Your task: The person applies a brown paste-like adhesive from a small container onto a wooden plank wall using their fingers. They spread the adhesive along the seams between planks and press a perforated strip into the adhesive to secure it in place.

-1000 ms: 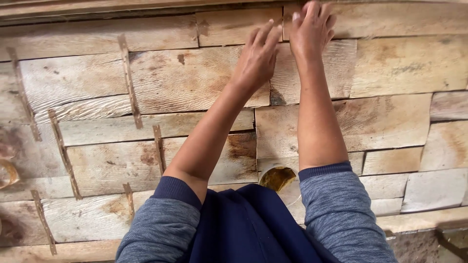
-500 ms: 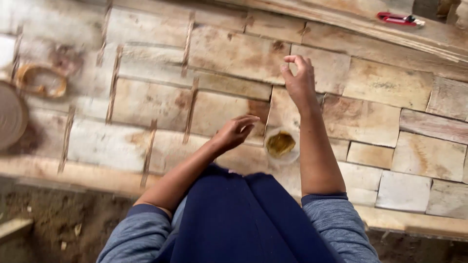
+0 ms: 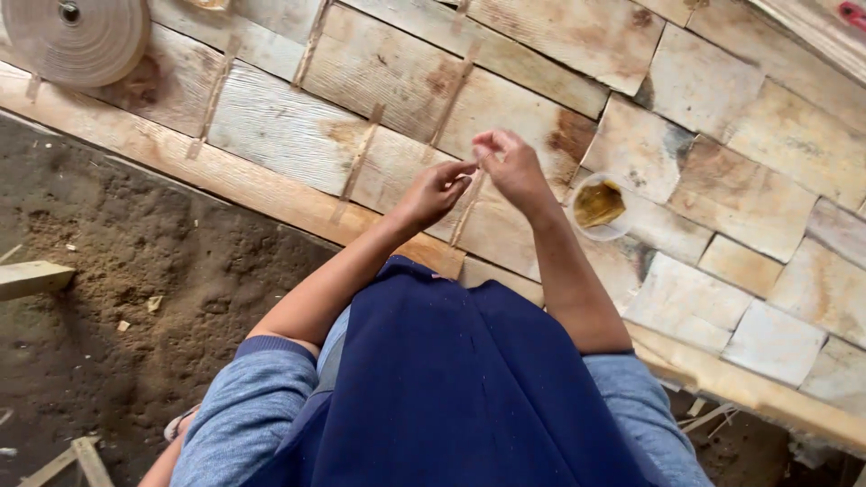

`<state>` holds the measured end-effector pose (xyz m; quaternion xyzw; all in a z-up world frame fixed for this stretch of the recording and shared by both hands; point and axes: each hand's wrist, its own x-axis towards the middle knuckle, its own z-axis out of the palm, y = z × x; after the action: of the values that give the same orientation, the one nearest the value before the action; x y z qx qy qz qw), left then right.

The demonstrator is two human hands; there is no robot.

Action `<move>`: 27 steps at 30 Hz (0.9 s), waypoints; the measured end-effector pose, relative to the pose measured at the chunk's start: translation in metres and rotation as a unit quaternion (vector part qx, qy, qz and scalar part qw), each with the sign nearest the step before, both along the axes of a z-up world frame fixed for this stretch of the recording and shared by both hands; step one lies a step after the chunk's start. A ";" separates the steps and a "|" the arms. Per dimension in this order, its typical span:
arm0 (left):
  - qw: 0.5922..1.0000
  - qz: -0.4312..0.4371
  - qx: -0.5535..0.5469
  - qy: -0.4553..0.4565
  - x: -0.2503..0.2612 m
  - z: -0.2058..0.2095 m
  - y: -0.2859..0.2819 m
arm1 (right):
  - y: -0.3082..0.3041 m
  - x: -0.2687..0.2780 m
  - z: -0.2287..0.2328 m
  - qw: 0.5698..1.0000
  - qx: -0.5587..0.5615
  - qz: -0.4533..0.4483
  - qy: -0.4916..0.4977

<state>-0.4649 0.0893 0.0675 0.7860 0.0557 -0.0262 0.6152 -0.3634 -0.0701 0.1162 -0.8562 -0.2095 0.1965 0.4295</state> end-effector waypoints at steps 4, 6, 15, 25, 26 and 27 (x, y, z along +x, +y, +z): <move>0.999 -0.024 0.023 0.018 -0.003 0.009 0.034 | 0.028 0.006 -0.009 0.997 0.010 -0.071 0.007; 0.999 -0.033 0.038 -0.005 0.024 0.011 0.046 | 0.042 0.026 -0.005 0.997 0.005 -0.077 -0.008; 0.950 -0.081 0.229 -0.197 0.188 -0.037 0.008 | -0.008 0.154 0.004 0.970 0.037 -0.214 -0.112; 0.871 -0.160 0.459 0.070 0.413 0.000 -0.014 | -0.033 0.380 -0.082 0.878 -0.155 -0.290 -0.346; 0.871 -0.164 0.456 0.075 0.432 -0.008 -0.013 | -0.029 0.398 -0.096 0.880 -0.159 -0.289 -0.341; 0.870 -0.148 0.466 0.056 0.450 -0.017 -0.012 | -0.025 0.414 -0.109 0.868 -0.264 -0.274 -0.320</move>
<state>-0.0153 0.0772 0.0509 0.9777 -0.0216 -0.1322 0.1619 0.0503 -0.0952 0.0067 -0.9766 -0.0329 -0.1657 0.1332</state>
